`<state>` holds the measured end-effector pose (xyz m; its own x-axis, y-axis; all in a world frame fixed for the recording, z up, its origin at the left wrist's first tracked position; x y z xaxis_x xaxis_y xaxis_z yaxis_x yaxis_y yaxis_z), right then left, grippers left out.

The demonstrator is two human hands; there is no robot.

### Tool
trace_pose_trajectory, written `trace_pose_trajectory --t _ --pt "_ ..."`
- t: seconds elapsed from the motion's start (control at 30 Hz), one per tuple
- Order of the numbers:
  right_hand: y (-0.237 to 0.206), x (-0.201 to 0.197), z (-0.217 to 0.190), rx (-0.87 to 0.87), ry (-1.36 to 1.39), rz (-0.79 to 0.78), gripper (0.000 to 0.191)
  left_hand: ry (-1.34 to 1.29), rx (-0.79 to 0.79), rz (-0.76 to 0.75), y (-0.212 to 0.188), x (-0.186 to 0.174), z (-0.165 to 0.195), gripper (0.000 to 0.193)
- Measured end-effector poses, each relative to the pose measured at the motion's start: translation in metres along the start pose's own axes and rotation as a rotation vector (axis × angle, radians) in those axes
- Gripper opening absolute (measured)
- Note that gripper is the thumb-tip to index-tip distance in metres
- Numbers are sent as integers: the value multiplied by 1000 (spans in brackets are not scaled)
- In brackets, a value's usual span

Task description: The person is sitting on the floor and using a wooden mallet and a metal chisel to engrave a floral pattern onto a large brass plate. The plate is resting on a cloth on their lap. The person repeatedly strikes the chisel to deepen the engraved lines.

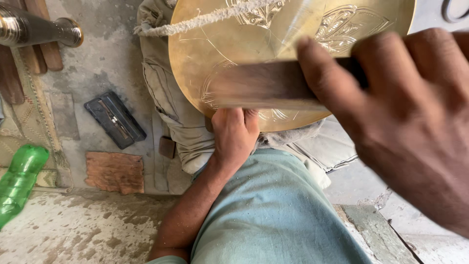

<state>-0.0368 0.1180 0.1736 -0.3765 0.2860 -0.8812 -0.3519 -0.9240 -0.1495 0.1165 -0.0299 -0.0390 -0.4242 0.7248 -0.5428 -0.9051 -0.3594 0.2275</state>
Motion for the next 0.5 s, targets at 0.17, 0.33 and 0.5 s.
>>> trace_pose_trajectory --t 0.17,0.33,0.5 --pt "-19 16 2 173 231 17 61 -126 63 -132 29 -5 7 21" --pt "-49 36 -10 579 753 57 66 -67 91 -450 57 -7 12 27" --pt "-82 61 -44 733 800 92 61 -61 261 -623 79 -3 19 25"
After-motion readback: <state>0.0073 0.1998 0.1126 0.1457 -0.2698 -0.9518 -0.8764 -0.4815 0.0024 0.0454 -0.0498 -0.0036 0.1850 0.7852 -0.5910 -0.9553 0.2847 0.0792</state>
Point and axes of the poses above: each hand's wrist, its own y-axis towards the middle knuckle, its own x-axis out of the palm, z = x × y, the point moved 1 cm from there along y, towards the middle knuckle, and after that the axes turned 4 degrees about z, right-handed, at the moved point
